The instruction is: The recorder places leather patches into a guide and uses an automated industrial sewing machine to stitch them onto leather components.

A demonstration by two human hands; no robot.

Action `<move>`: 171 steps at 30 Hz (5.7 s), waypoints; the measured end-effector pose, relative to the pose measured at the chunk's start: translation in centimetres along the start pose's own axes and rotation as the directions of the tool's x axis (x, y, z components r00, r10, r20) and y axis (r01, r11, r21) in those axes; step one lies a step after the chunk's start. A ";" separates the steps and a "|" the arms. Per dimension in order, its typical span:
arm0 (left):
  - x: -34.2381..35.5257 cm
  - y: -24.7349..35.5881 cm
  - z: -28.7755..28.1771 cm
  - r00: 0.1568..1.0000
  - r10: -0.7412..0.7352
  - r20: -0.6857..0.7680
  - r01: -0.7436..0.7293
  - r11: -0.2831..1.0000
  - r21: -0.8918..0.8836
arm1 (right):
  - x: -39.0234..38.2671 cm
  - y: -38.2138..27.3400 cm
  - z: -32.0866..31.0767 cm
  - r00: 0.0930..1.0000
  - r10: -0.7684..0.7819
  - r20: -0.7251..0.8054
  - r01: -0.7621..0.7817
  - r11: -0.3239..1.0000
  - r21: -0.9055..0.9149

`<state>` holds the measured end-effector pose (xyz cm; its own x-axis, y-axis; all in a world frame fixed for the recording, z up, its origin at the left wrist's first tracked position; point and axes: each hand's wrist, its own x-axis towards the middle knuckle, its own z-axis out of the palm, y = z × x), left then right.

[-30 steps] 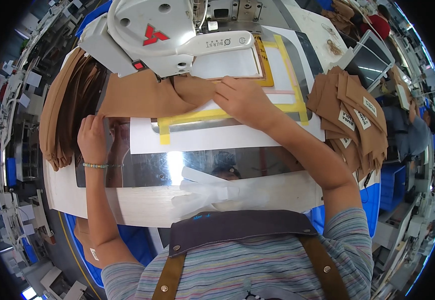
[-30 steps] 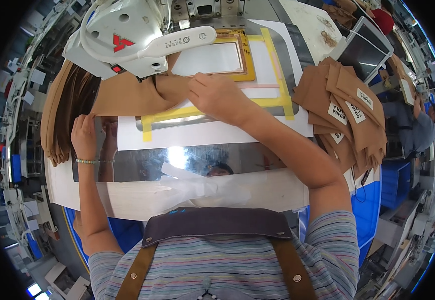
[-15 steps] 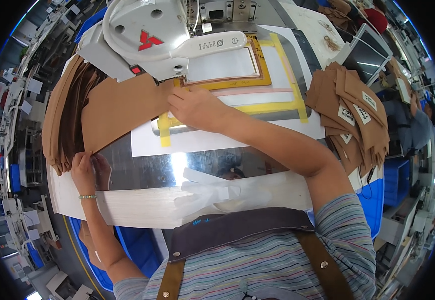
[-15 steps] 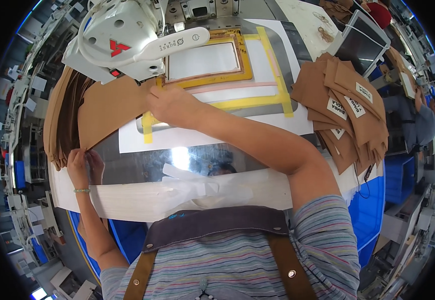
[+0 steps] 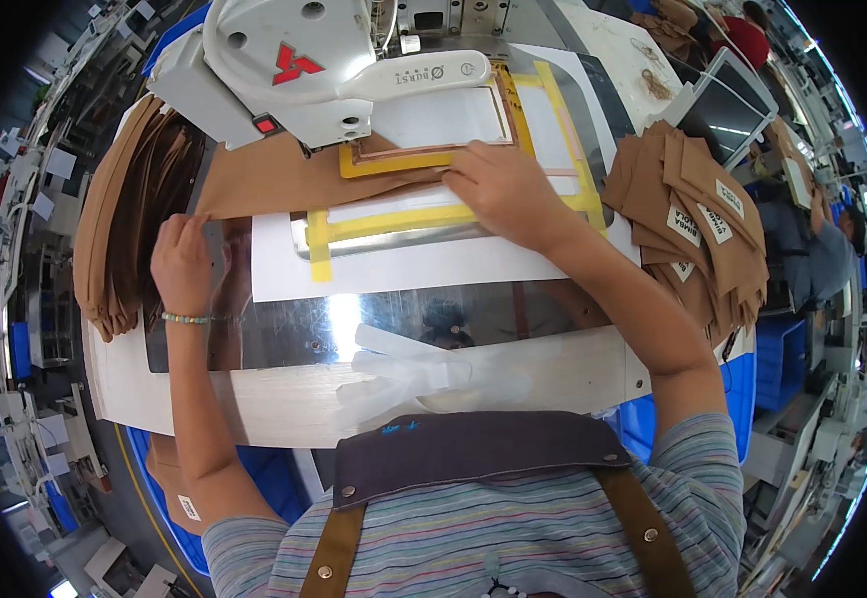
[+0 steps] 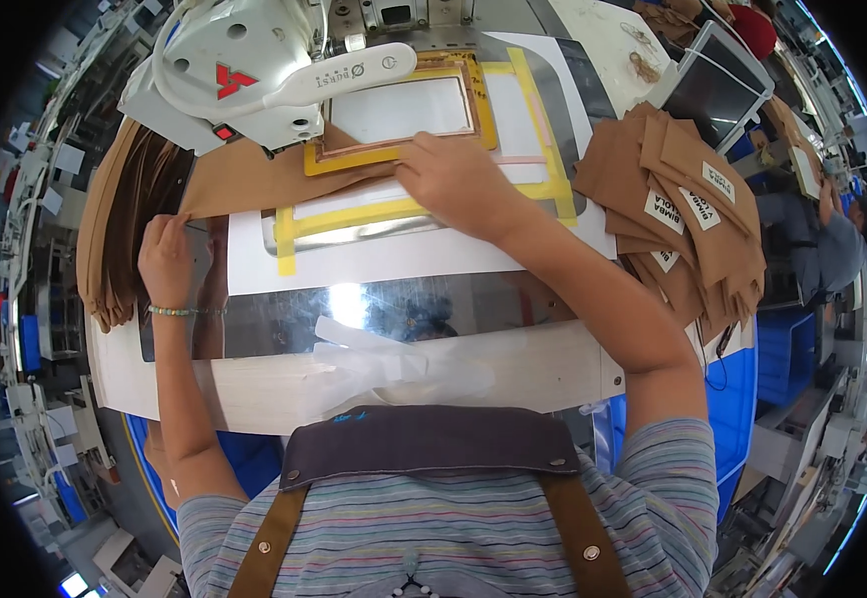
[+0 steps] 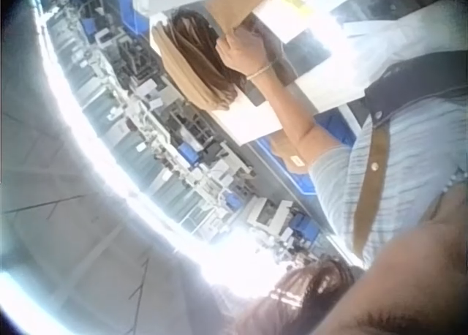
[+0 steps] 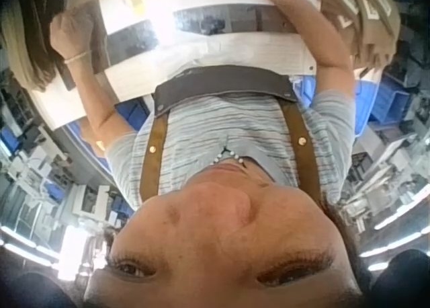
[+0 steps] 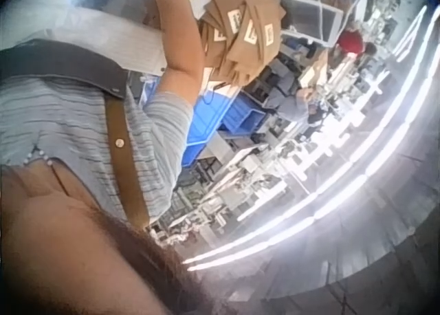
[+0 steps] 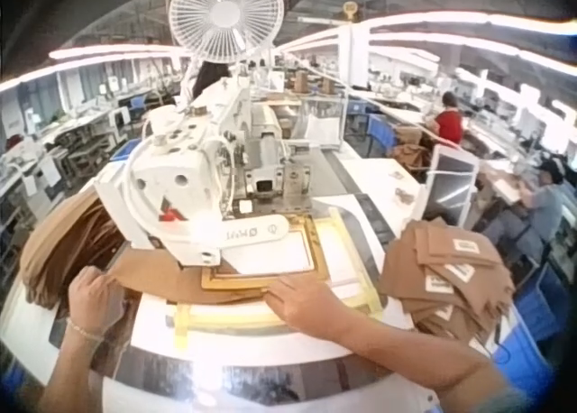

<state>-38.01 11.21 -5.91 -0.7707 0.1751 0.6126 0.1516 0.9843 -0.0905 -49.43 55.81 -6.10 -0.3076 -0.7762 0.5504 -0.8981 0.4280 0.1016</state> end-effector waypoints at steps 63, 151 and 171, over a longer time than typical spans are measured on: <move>-9.8 -6.1 -3.9 0.968 -0.237 0.083 0.234 0.971 0.037 | 6.7 -4.6 6.4 0.993 -0.115 -0.014 0.115 0.993 -0.011; 3.4 8.9 3.9 0.915 0.197 0.352 -0.076 0.942 -0.327 | -12.5 3.8 -4.8 0.849 0.520 0.095 -0.504 0.850 -0.152; 2.6 7.8 3.0 0.904 0.143 0.402 -0.008 0.948 -0.319 | -22.3 15.2 -21.6 0.419 0.908 0.006 -0.898 0.415 -0.143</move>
<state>-40.74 19.43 -7.39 -0.9244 0.3080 0.2251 0.3468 0.9242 0.1597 -49.45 89.61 1.08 -0.9462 0.0610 0.3177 -0.0514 0.9412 -0.3338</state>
